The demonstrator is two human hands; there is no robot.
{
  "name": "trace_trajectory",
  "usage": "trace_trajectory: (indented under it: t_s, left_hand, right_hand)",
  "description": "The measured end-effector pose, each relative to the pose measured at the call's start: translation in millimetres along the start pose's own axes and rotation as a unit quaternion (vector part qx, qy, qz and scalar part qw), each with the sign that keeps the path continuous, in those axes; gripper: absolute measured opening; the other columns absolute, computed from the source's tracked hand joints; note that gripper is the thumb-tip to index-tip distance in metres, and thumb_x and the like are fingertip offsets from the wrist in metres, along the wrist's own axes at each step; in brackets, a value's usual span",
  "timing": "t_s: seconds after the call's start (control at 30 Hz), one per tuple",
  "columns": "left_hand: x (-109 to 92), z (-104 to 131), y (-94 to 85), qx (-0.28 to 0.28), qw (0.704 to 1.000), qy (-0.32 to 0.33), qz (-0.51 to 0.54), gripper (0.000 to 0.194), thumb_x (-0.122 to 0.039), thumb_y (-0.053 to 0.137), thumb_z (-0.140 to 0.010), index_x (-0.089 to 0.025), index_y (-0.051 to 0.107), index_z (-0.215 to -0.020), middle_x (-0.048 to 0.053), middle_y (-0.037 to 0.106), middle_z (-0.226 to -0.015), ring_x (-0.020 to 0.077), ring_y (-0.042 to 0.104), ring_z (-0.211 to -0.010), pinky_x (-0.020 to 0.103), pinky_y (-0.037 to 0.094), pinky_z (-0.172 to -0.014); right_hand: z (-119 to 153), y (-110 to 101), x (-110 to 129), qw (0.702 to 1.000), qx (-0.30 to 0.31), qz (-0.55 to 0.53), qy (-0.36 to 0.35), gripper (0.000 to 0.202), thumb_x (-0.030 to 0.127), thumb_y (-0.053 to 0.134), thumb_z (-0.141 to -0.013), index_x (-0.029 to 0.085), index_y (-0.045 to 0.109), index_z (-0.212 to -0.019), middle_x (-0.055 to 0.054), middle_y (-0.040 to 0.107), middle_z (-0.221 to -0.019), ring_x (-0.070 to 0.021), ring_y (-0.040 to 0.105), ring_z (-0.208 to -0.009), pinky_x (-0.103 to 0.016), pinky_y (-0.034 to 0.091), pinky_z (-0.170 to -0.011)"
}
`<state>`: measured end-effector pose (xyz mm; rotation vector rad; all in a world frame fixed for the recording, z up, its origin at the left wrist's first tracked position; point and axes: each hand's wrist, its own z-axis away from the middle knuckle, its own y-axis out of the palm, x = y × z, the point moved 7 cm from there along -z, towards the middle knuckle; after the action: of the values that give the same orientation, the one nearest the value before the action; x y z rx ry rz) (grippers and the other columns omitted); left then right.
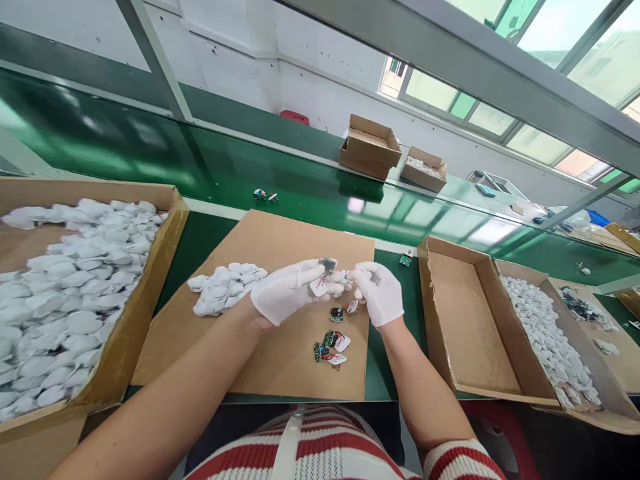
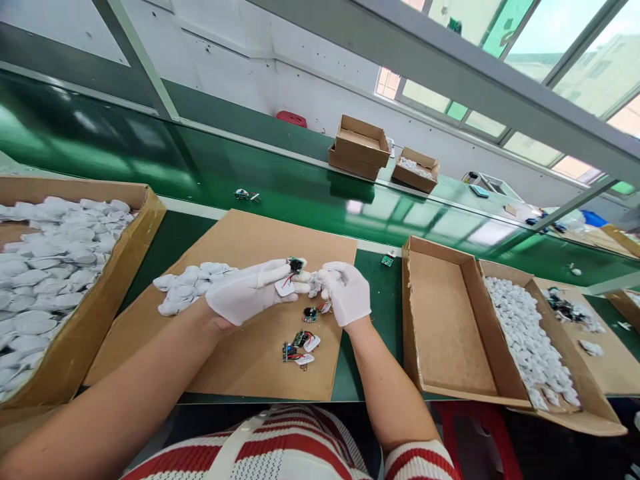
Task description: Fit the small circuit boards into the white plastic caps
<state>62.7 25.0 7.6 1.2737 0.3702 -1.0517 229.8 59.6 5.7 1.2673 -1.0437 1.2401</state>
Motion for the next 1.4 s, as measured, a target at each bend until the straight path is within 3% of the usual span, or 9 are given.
trace_trajectory:
  t_s: [0.17,0.37,0.53,0.63,0.8,0.97,1.07,1.2,1.4]
  left_hand:
    - [5,-3,-1.5,0.03,0.999,-0.01,0.002,0.03,-0.029,0.073,-0.094,-0.011,0.075,-0.118,0.017,0.077,-0.122,0.0271,0.073,-0.11,0.035,0.057,-0.094]
    - [-3,-3,-8.6,-0.047,0.978,0.064,-0.195,0.034,-0.047,0.077,-0.09,-0.015,0.077,-0.081,0.001,0.065,-0.064,0.0096,0.051,-0.059,0.021,0.04,-0.058]
    - [6,-7,0.5,-0.006,0.997,0.052,-0.06,0.036,-0.048,0.085,-0.081,-0.015,0.079,-0.095,0.007,0.074,-0.092,0.0174,0.064,-0.087,0.027,0.052,-0.083]
    - [9,-7,-0.5,-0.021,0.998,0.043,-0.045,0.04,-0.046,0.088,-0.078,-0.013,0.08,-0.098,0.01,0.076,-0.1,0.0203,0.067,-0.094,0.028,0.054,-0.088]
    - [1,-4,0.7,-0.015,0.998,0.054,-0.006,0.03,-0.037,0.09,-0.079,-0.012,0.078,-0.088,0.002,0.066,-0.072,0.0101,0.058,-0.066,0.02,0.049,-0.062]
    - [0,-3,-9.8,-0.068,0.997,0.035,0.02,0.043,-0.021,0.087,-0.08,-0.018,0.074,-0.121,0.006,0.075,-0.102,0.0188,0.071,-0.094,0.03,0.059,-0.084]
    - [0,-6,-16.6,-0.086,0.992,0.062,-0.061,0.043,-0.026,0.088,-0.079,-0.017,0.076,-0.119,0.01,0.075,-0.117,0.0235,0.069,-0.111,0.034,0.056,-0.098]
    - [1,-8,-20.9,-0.097,0.98,0.095,-0.144,0.047,-0.046,0.087,-0.08,-0.02,0.078,-0.119,0.012,0.075,-0.128,0.0288,0.067,-0.121,0.036,0.054,-0.101]
    - [-2,-7,-20.7,-0.148,0.966,0.121,-0.172,0.064,-0.05,0.09,-0.071,-0.015,0.077,-0.123,0.013,0.079,-0.103,0.0273,0.073,-0.095,0.037,0.058,-0.083]
  right_hand:
    - [2,4,3,1.0,0.013,-0.008,-0.019,0.051,0.05,0.076,-0.082,0.019,0.071,-0.123,-0.009,0.08,-0.112,-0.0116,0.066,-0.068,-0.025,0.055,-0.061]
    - [2,8,-3,0.999,0.016,0.035,-0.03,0.041,0.044,0.081,-0.076,0.018,0.079,-0.107,-0.001,0.072,-0.075,-0.0126,0.064,-0.062,-0.028,0.056,-0.065]
    - [4,8,3,0.993,0.016,0.075,-0.095,0.052,0.044,0.081,-0.075,0.023,0.076,-0.123,-0.005,0.074,-0.104,-0.0182,0.072,-0.095,-0.029,0.062,-0.084]
    - [5,9,0,0.997,0.032,0.048,-0.053,0.052,0.049,0.077,-0.081,0.021,0.07,-0.125,-0.001,0.073,-0.087,-0.0153,0.071,-0.075,-0.026,0.062,-0.066]
    - [10,8,3,0.999,0.025,0.02,-0.022,0.044,0.058,0.07,-0.088,0.018,0.07,-0.107,0.0,0.071,-0.073,-0.011,0.061,-0.052,-0.024,0.053,-0.049]
    - [4,7,3,0.999,0.0,-0.021,-0.03,0.047,0.048,0.081,-0.075,0.02,0.07,-0.112,-0.004,0.076,-0.095,-0.0148,0.07,-0.075,-0.029,0.062,-0.07]
    - [2,9,-4,1.0,0.004,-0.014,0.009,0.051,0.047,0.086,-0.068,0.02,0.066,-0.107,0.001,0.071,-0.081,-0.011,0.062,-0.055,-0.024,0.054,-0.05]
    - [7,11,-4,0.999,0.03,0.025,0.032,0.057,0.066,0.059,-0.089,0.017,0.069,-0.115,0.002,0.068,-0.071,-0.0087,0.048,-0.038,-0.025,0.04,-0.036]
    - [15,4,20,0.968,-0.028,0.184,-0.167,0.043,0.039,0.058,-0.096,0.021,0.072,-0.132,-0.002,0.068,-0.086,-0.0154,0.066,-0.079,-0.031,0.058,-0.083]
